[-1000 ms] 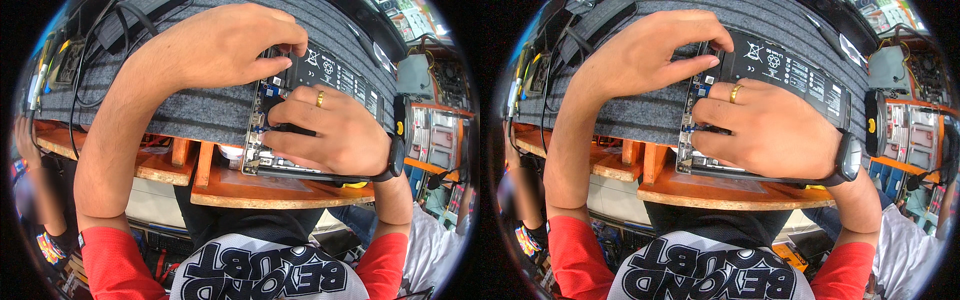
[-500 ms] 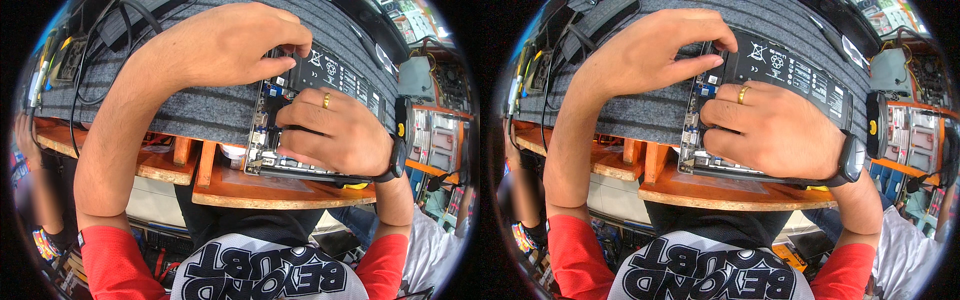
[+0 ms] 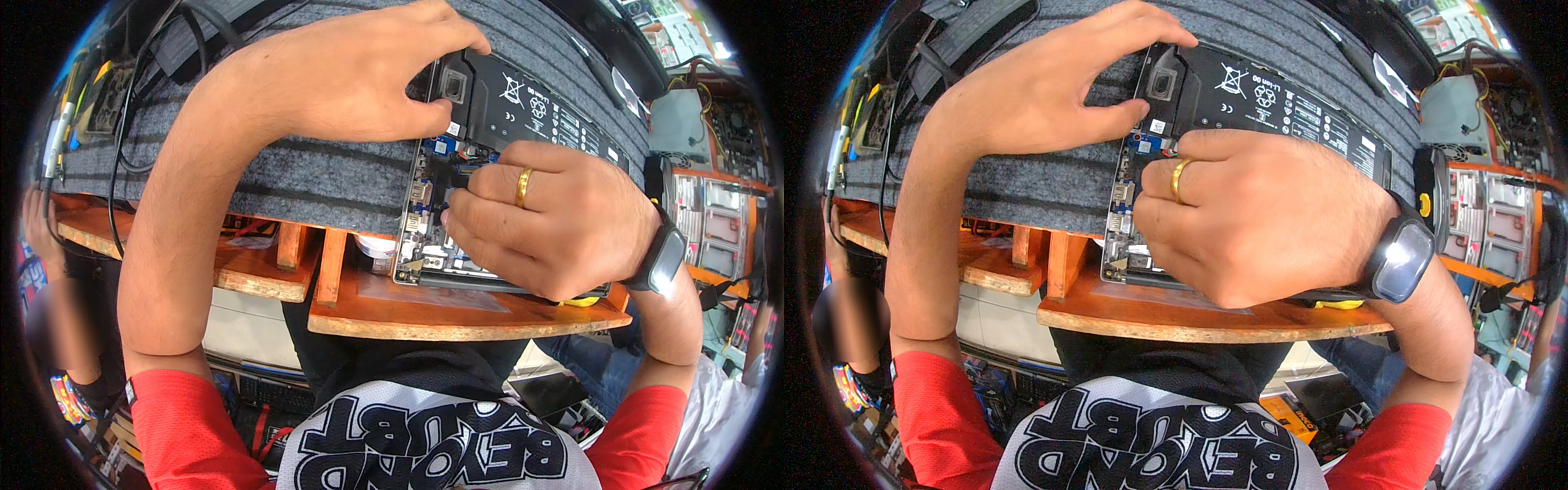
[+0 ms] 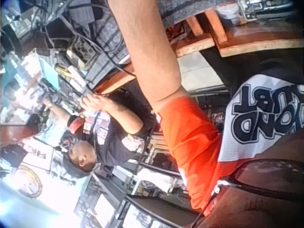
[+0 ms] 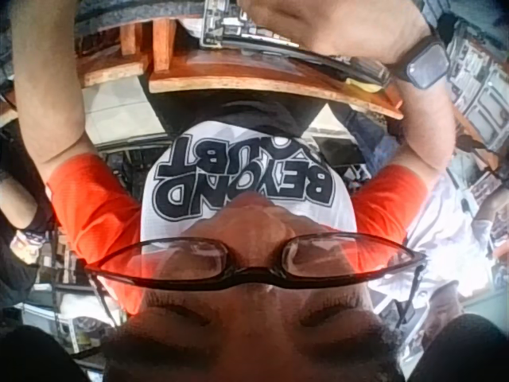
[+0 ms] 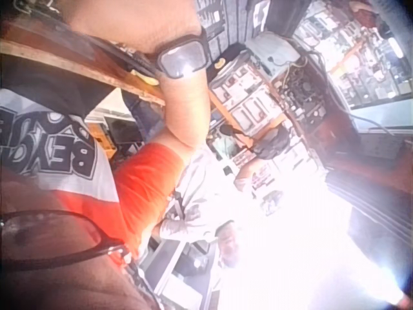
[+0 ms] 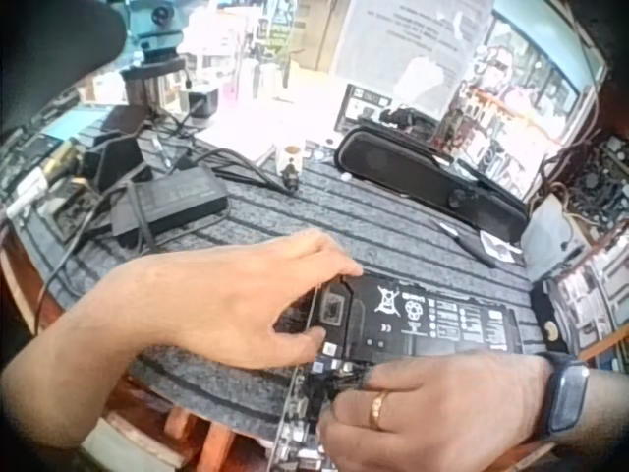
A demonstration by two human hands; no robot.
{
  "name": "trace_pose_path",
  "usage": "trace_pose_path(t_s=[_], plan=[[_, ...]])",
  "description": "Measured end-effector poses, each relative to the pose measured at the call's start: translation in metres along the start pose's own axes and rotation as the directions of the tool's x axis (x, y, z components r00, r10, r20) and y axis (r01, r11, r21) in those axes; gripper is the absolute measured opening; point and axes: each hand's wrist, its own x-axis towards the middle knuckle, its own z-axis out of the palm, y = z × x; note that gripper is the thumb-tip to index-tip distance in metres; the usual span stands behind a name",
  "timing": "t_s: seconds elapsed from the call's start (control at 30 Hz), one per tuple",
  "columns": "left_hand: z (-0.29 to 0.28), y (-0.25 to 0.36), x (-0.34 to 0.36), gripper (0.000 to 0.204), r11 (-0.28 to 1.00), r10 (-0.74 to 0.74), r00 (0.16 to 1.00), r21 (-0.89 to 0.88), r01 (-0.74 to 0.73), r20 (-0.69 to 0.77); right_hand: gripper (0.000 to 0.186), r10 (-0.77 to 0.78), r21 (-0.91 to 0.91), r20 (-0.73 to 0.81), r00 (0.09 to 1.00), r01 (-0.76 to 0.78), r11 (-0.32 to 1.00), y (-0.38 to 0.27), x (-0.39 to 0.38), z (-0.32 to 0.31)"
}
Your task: The person holds a laptop open, removes internal components including a battery and cables, and works on the internal board by hand.
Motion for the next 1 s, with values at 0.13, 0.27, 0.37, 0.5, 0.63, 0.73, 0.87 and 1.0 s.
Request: trace_pose_path(t_s=[0.13,0.27,0.37,0.5,0.63,0.73,0.87,1.0], plan=[[-0.003,0.002,-0.003,0.071,1.0,-0.024,0.998,-0.01,0.025,0.052,0.025,-0.123,-0.02,-0.009,0.992,0.123,0.992,0.007,0.002,0.0],[-0.002,0.0,-0.004,0.076,1.0,0.005,0.999,-0.019,-0.005,0.032,0.023,-0.186,-0.05,-0.021,0.982,0.185,0.981,0.011,0.001,0.001],[0.001,-0.007,-0.003,0.077,1.0,0.021,1.0,-0.014,-0.021,0.021,0.023,-0.233,-0.087,-0.006,0.972,0.232,0.969,0.015,-0.001,-0.002],[-0.005,0.005,-0.006,0.079,1.0,0.0,0.999,-0.016,0.001,0.04,0.023,-0.265,-0.111,-0.016,0.964,0.262,0.959,0.016,-0.003,0.0],[-0.005,0.003,-0.005,0.08,0.999,0.032,0.998,-0.034,-0.03,0.047,0.022,-0.253,-0.142,-0.035,0.967,0.245,0.959,0.013,-0.006,0.001],[-0.005,0.003,-0.004,0.08,0.999,0.037,0.998,-0.037,-0.035,0.048,0.021,-0.244,-0.151,-0.076,0.967,0.231,0.961,0.012,-0.008,0.006],[-0.006,0.002,-0.004,0.08,0.998,0.034,0.997,-0.062,-0.03,0.07,0.019,-0.238,-0.133,-0.075,0.968,0.227,0.965,0.012,-0.007,0.007],[-0.004,0.002,-0.003,0.083,0.998,0.042,0.997,-0.057,-0.038,0.061,0.018,-0.257,-0.137,-0.071,0.964,0.246,0.96,0.014,-0.008,0.007]])
